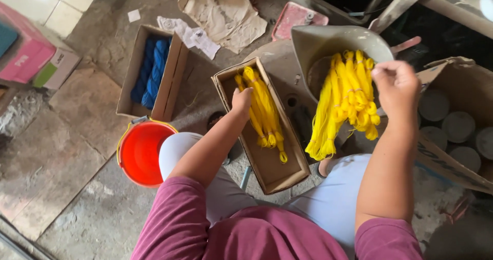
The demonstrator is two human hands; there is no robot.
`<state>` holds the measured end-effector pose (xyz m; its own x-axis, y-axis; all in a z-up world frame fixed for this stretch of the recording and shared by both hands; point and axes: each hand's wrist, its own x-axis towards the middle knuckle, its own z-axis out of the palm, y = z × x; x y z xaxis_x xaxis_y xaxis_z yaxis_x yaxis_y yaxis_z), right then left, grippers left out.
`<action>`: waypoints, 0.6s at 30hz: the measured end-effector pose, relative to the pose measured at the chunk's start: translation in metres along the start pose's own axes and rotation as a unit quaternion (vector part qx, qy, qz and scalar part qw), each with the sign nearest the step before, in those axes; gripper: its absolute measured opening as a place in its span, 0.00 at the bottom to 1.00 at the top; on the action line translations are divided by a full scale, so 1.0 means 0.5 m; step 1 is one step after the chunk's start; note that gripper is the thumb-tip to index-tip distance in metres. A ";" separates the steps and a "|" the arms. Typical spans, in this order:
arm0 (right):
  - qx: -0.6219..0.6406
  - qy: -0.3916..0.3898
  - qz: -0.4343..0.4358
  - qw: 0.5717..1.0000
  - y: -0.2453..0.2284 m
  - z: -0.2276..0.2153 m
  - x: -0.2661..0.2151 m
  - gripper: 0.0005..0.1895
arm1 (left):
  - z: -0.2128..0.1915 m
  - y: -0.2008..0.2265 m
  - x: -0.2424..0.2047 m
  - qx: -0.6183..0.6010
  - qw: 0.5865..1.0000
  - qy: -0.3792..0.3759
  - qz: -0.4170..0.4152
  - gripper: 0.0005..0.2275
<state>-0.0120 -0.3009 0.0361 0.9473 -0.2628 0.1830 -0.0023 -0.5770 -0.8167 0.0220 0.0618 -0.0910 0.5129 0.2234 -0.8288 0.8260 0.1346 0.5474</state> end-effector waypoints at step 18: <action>-0.364 -0.235 -0.157 0.887 0.025 0.128 -0.137 0.19 | 0.177 -0.052 -0.086 -0.092 0.937 -0.131 0.311 0.14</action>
<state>-0.0565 -0.2406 -0.0215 0.9663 0.2526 -0.0502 0.2415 -0.9564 -0.1640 -0.0006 -0.0366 -0.0799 0.9413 0.0719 -0.3298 0.3065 0.2269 0.9244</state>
